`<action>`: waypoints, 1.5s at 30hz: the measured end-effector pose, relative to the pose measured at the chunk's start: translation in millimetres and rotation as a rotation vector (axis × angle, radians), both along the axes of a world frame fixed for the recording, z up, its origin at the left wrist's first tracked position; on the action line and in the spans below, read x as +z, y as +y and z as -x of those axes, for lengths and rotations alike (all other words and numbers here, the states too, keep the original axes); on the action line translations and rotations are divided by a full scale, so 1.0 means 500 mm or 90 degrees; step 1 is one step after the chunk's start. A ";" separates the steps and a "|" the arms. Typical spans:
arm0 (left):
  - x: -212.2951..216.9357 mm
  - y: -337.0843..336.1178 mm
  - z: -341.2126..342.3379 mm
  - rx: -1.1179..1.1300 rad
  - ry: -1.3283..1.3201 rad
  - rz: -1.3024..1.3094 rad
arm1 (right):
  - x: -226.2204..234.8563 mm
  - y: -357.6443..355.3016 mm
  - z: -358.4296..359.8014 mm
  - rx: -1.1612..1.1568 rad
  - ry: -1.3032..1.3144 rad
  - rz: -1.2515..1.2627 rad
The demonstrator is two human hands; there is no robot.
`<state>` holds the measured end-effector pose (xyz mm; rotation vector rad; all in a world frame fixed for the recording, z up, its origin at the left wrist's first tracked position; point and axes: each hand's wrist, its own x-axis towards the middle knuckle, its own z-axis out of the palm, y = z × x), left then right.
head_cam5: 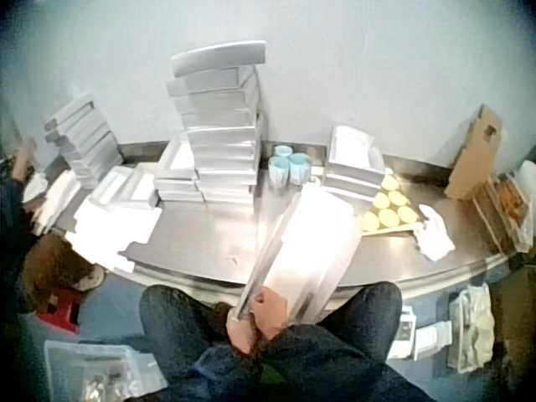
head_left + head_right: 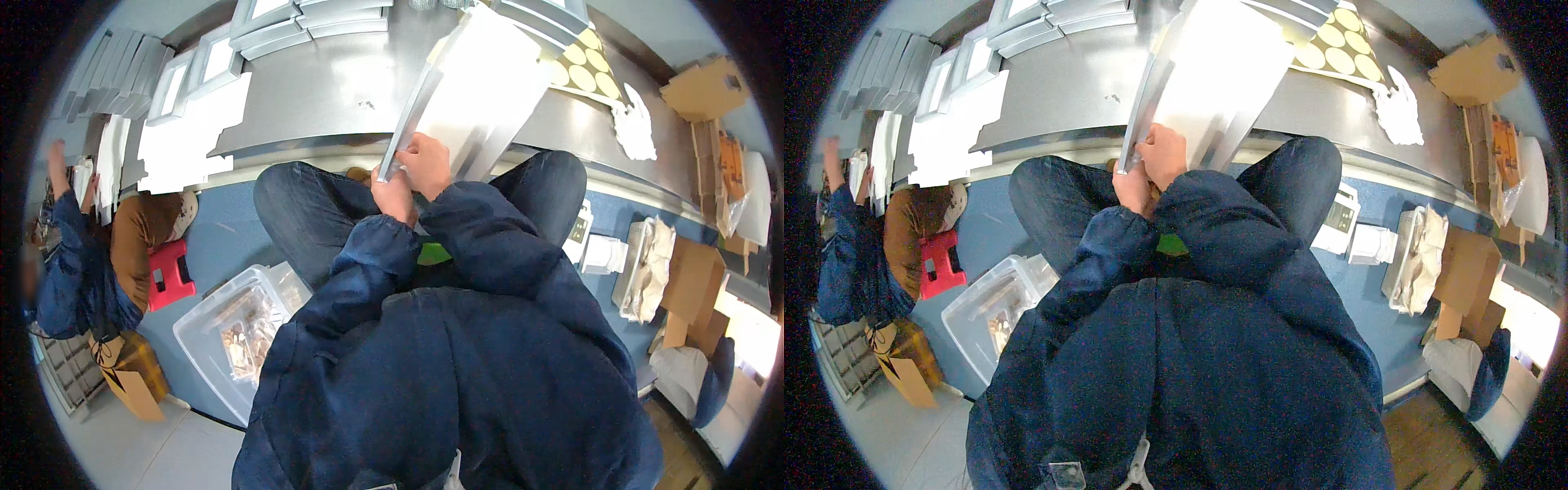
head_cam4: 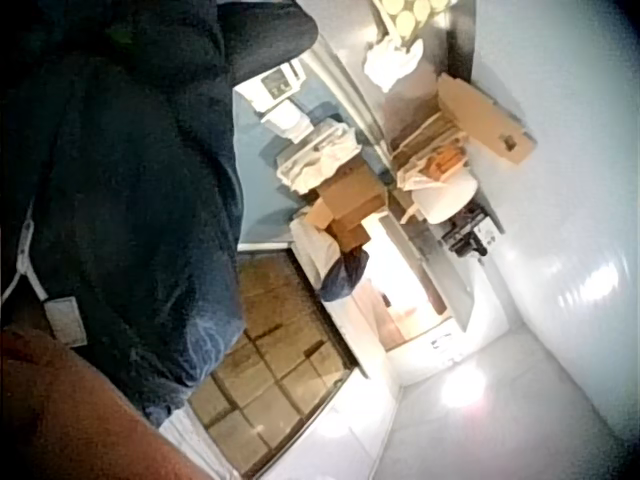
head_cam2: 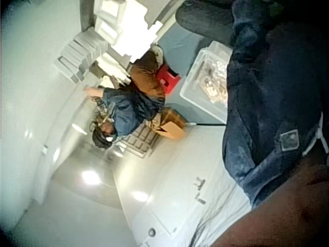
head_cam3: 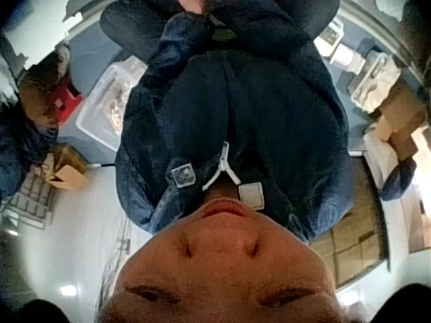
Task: The person folds flat cardboard cutouts into rectangular boxes, pressing the edges to secure them, and sets the finished boxes aside.
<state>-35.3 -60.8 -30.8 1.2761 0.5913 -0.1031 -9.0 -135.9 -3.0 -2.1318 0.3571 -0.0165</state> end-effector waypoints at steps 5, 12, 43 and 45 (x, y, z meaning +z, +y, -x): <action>0.018 0.003 -0.009 -0.022 -0.057 -0.154 | -0.022 0.018 0.001 -0.118 -0.004 -0.028; -0.018 -0.004 -0.015 -0.021 -0.078 -0.225 | -0.053 0.002 -0.011 -0.173 0.132 -0.411; 0.026 0.133 -0.038 -0.285 0.079 0.405 | 0.058 -0.086 -0.019 0.497 -0.050 0.318; 0.073 0.147 -0.053 -0.343 0.035 0.210 | 0.077 -0.100 -0.008 0.448 -0.041 0.298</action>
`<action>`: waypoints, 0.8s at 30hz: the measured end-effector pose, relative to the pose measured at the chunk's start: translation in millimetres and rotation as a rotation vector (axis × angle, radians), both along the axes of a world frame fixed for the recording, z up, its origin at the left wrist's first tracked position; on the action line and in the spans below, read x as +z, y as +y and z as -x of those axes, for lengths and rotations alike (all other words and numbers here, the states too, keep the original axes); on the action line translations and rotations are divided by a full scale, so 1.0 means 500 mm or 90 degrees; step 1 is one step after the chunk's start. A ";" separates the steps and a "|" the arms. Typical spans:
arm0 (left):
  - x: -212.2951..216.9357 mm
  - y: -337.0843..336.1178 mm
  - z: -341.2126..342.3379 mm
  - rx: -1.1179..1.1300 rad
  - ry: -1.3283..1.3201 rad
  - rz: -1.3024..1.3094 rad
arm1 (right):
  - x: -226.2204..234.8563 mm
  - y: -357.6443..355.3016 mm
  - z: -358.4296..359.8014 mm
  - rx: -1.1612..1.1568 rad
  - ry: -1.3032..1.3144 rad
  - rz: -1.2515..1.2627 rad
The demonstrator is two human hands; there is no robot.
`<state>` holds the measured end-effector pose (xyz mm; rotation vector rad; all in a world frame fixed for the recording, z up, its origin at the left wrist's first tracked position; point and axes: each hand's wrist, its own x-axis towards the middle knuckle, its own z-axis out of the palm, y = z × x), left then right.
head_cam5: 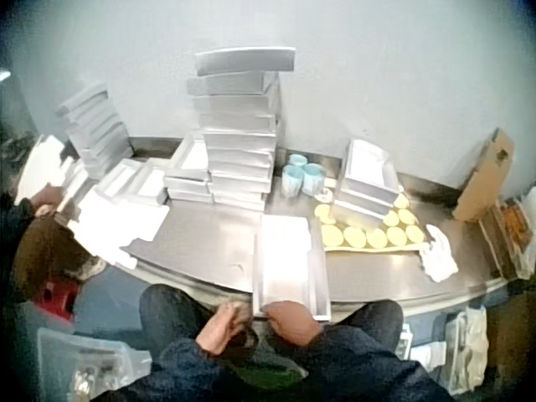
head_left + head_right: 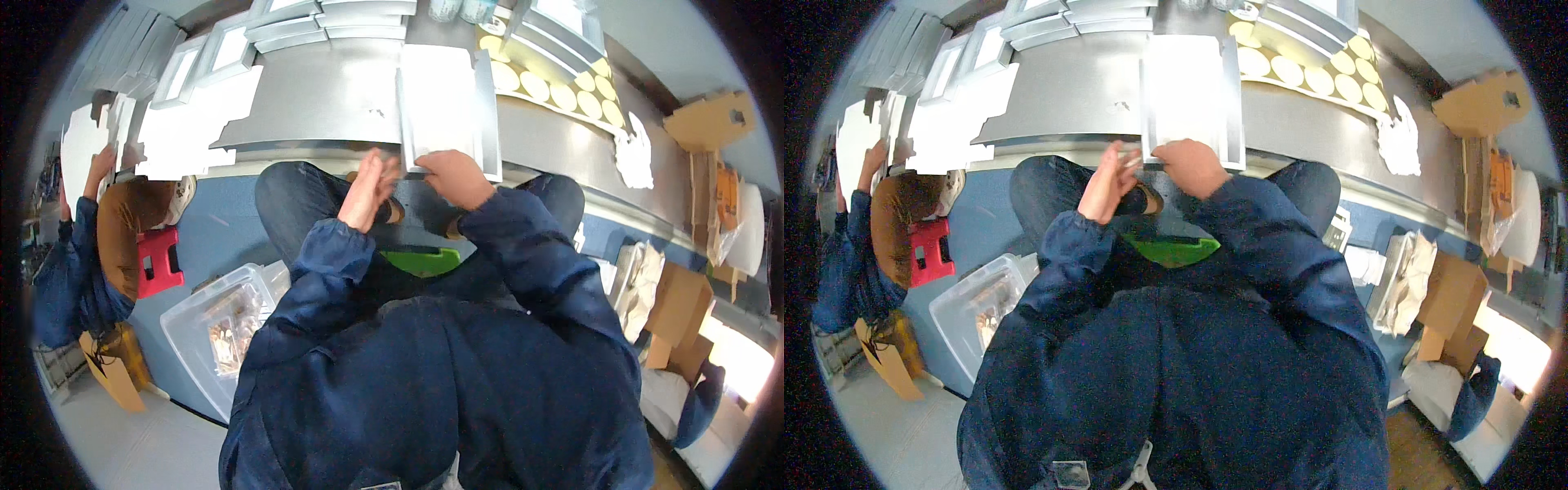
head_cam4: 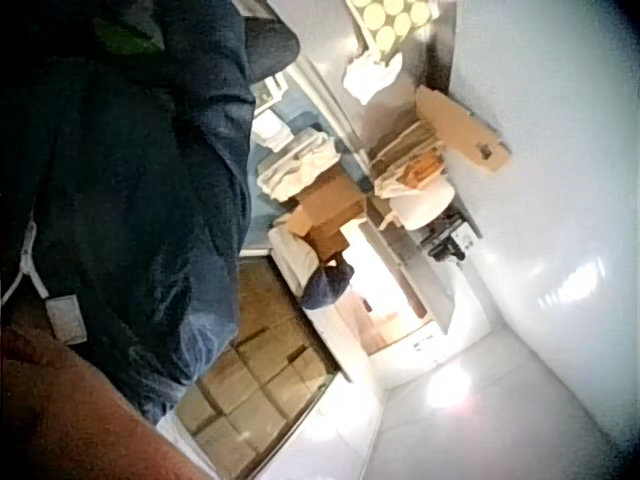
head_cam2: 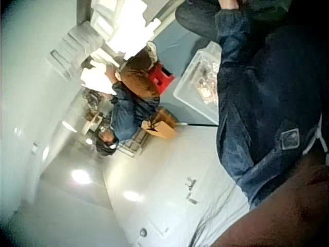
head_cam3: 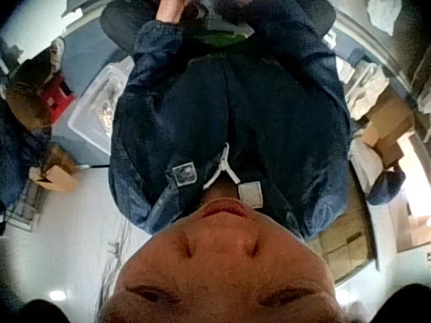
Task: The person folds flat cardboard cutouts into rectangular boxes, pressing the edges to secure them, and sets the finished boxes aside.
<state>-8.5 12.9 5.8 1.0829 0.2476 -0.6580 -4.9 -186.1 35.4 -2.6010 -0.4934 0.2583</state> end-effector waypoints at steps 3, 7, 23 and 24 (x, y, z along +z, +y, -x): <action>0.018 0.012 -0.006 -0.114 -0.470 -0.333 | 0.042 -0.020 0.011 0.001 -0.065 -0.084; 0.039 -0.030 -0.019 -0.041 -0.041 0.023 | 0.065 -0.003 0.027 0.022 -0.091 -0.047; 0.032 -0.073 -0.012 -0.053 0.047 0.038 | 0.029 0.042 0.072 0.018 -0.115 0.074; 0.019 -0.064 -0.016 -0.038 0.055 0.050 | 0.044 0.049 0.077 -0.014 -0.142 0.074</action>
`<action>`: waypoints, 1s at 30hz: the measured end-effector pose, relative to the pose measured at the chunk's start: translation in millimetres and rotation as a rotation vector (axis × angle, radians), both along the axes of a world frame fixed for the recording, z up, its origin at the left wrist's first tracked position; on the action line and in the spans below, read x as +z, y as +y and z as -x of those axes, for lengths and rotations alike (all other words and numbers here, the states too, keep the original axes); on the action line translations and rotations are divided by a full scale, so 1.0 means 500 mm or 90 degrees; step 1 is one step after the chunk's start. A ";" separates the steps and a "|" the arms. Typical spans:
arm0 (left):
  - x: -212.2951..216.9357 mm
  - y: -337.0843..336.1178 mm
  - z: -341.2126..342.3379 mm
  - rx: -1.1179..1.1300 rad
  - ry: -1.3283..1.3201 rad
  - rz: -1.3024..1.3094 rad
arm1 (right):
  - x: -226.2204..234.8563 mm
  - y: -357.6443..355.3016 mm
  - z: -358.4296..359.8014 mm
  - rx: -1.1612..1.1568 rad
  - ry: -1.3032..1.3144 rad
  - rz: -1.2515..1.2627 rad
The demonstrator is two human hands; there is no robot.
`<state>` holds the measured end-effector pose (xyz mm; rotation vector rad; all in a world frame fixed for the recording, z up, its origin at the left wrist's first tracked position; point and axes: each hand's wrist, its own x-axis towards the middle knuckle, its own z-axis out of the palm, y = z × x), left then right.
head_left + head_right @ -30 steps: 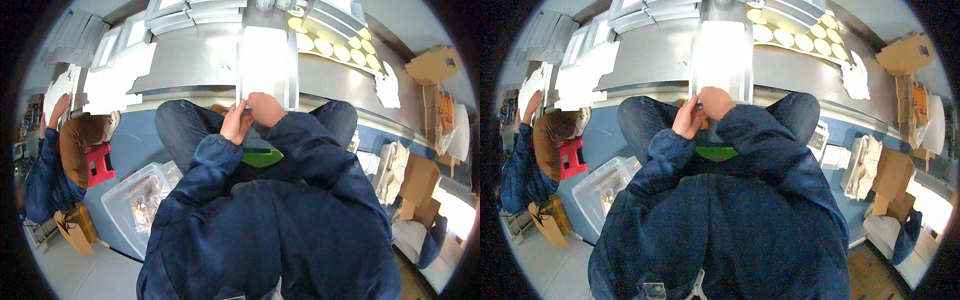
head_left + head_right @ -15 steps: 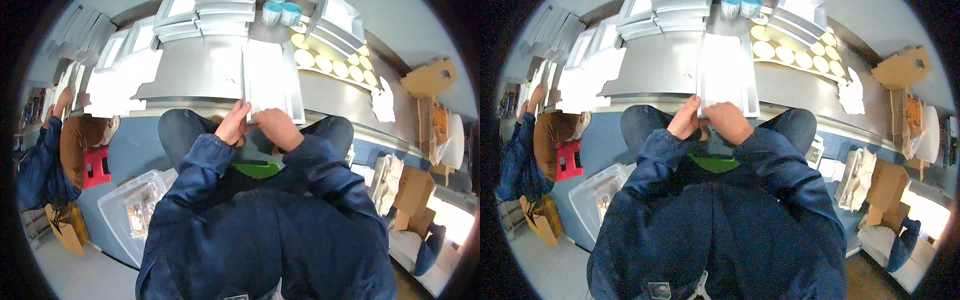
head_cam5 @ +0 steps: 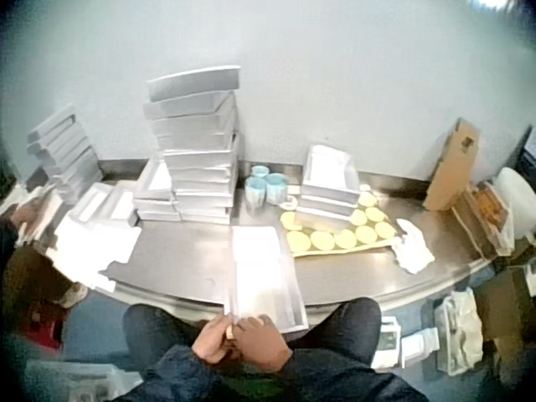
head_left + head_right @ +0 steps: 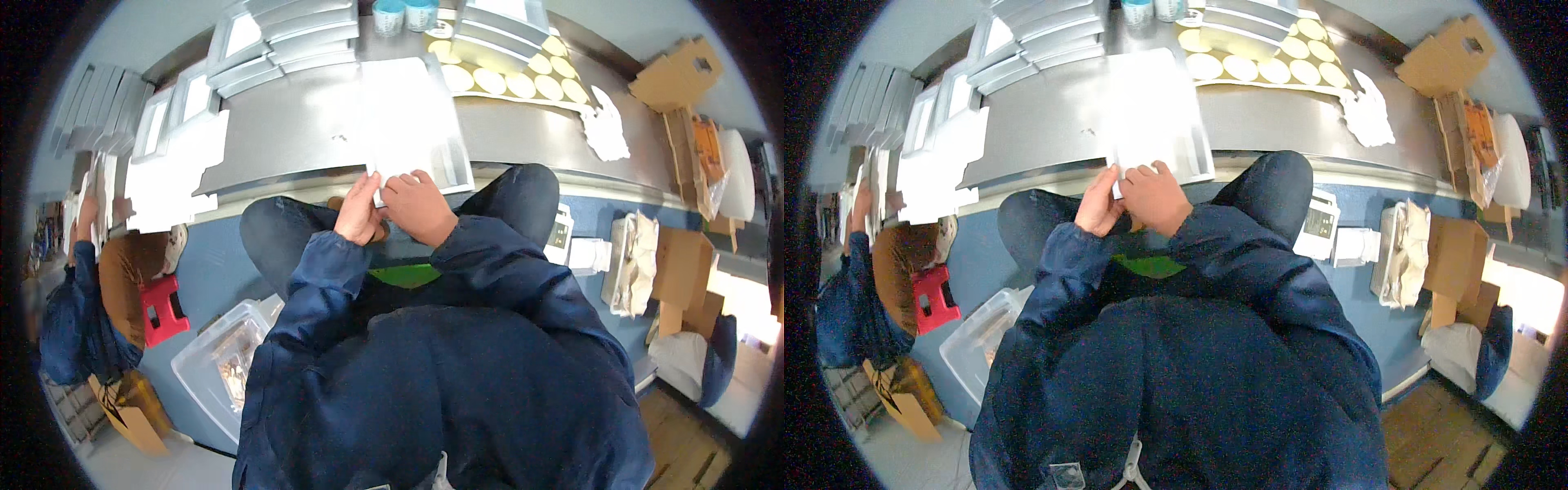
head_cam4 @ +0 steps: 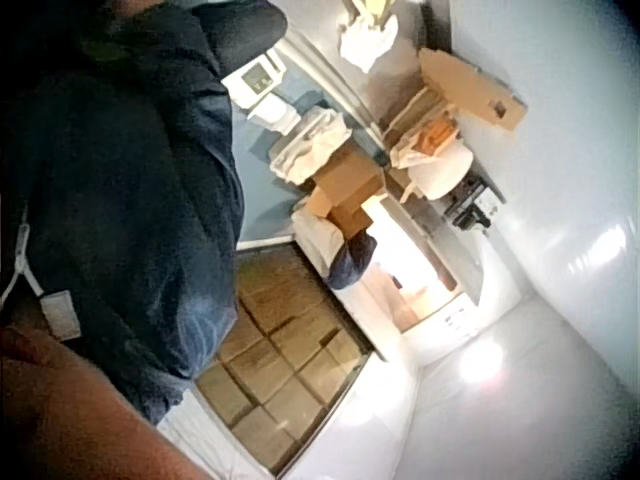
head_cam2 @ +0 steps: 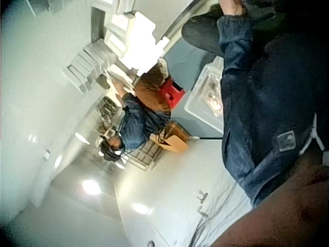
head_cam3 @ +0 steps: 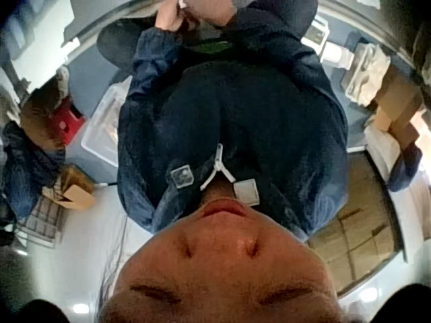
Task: The person folds flat cardboard cutouts into rectangular boxes, pressing the edges to secure them, and sets the finished boxes aside.
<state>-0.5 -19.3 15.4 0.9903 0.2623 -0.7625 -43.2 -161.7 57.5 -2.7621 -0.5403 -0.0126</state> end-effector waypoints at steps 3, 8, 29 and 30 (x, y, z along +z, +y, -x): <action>0.005 0.021 -0.004 0.050 0.025 0.133 | 0.018 -0.038 0.020 -0.097 -0.072 -0.069; -0.027 0.039 0.003 0.017 0.038 0.105 | -0.084 -0.179 0.048 -0.561 0.330 -0.795; -0.068 0.035 0.050 -0.055 0.004 0.035 | -0.147 -0.113 0.041 -0.545 0.415 -1.129; -0.050 0.020 0.053 -0.049 -0.011 -0.024 | -0.156 -0.111 0.045 -0.552 0.383 -1.136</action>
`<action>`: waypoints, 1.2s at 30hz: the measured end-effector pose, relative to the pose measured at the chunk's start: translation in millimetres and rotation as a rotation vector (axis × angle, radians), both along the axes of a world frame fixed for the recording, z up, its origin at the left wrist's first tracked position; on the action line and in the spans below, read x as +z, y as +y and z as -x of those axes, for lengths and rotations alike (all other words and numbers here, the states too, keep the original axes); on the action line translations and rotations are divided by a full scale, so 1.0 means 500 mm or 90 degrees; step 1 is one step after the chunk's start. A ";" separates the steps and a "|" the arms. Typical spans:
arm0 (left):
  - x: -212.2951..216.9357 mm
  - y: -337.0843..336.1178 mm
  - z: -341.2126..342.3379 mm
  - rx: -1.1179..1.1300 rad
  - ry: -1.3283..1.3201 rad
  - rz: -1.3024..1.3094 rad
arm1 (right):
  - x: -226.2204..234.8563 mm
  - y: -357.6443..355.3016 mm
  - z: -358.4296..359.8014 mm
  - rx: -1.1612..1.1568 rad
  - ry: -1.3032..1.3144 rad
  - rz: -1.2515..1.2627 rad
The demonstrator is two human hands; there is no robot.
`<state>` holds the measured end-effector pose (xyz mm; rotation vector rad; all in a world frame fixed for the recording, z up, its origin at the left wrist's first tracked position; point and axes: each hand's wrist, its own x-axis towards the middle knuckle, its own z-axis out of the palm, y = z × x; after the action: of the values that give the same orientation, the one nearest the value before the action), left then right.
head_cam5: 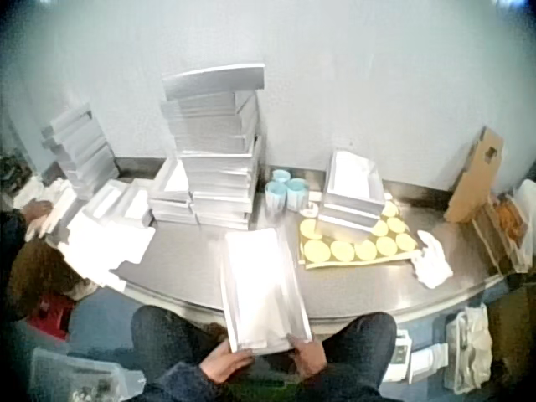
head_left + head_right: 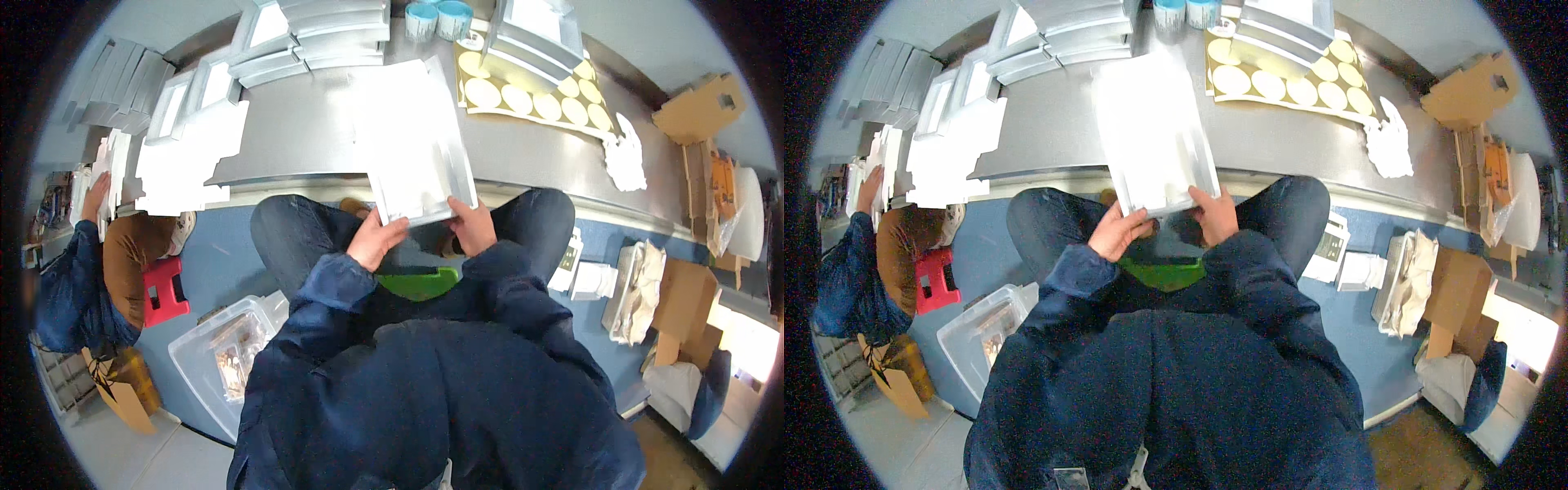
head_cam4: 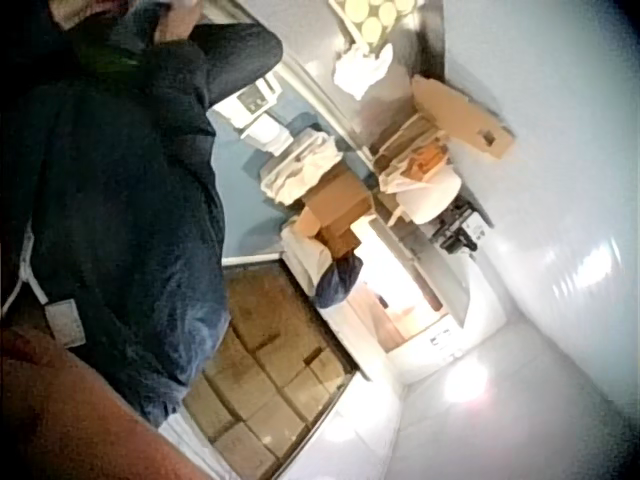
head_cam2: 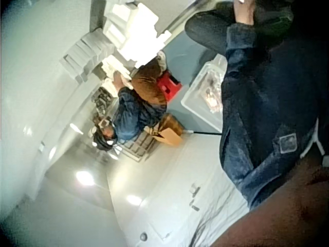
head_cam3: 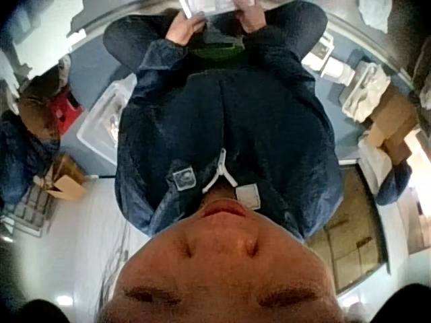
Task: The person folds flat cardboard cutouts into rectangular boxes, pressing the edges to secure them, and sets the finished boxes aside.
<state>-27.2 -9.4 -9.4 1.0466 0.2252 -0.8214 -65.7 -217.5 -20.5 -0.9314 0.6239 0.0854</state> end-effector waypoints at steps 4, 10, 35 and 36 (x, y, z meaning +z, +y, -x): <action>-0.002 0.010 0.006 0.022 -0.008 -0.068 | 0.043 0.021 0.016 0.017 0.046 0.065; 0.032 0.054 0.015 -0.117 -0.174 -0.180 | 0.092 -0.050 -0.003 0.214 0.002 0.184; 0.052 -0.078 -0.198 -0.021 -0.566 -0.920 | 0.028 0.003 -0.189 0.128 0.053 1.010; 0.050 -0.075 -0.211 -0.021 -0.566 -0.920 | 0.035 0.009 -0.205 0.129 0.053 1.010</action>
<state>78.1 -46.9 15.6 2.6529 -0.0052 -0.0155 36.9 -212.8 -3.0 -2.5301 0.6125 -0.2411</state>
